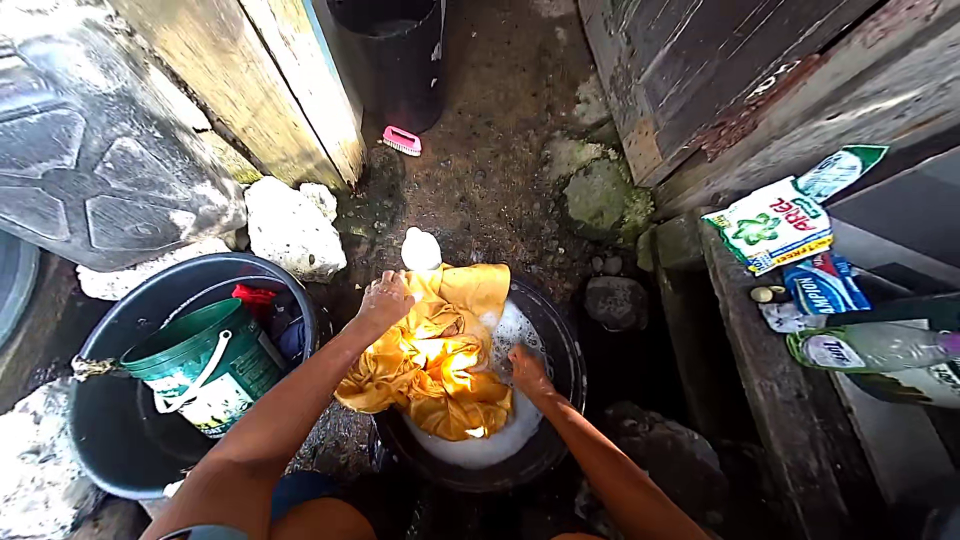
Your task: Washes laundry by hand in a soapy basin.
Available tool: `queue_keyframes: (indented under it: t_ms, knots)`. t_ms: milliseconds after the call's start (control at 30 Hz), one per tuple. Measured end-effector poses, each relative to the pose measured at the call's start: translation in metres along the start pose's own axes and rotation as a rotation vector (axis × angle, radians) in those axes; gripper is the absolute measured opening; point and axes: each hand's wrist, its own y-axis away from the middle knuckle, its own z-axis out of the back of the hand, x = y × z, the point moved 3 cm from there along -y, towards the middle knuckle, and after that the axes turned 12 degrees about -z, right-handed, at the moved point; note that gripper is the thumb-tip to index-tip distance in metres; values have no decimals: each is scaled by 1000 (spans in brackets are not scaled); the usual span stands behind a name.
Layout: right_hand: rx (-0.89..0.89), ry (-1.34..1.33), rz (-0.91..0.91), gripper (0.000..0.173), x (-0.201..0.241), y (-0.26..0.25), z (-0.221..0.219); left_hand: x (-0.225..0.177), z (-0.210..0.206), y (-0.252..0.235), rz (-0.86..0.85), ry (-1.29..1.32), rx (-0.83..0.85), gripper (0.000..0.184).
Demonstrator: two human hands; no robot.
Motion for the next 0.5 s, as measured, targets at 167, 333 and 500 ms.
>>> queue_keyframes:
  t_ms: [167, 333, 500]
  knots:
    - [70, 54, 8, 32, -5, -7, 4, 41, -31, -38, 167, 265, -54, 66]
    - [68, 18, -50, 45, 6, -22, 14, 30, -18, -47, 105, 196, -68, 35]
    - [-59, -562, 42, 52, 21, -52, 35, 5, -6, -36, -41, 276, -146, 29]
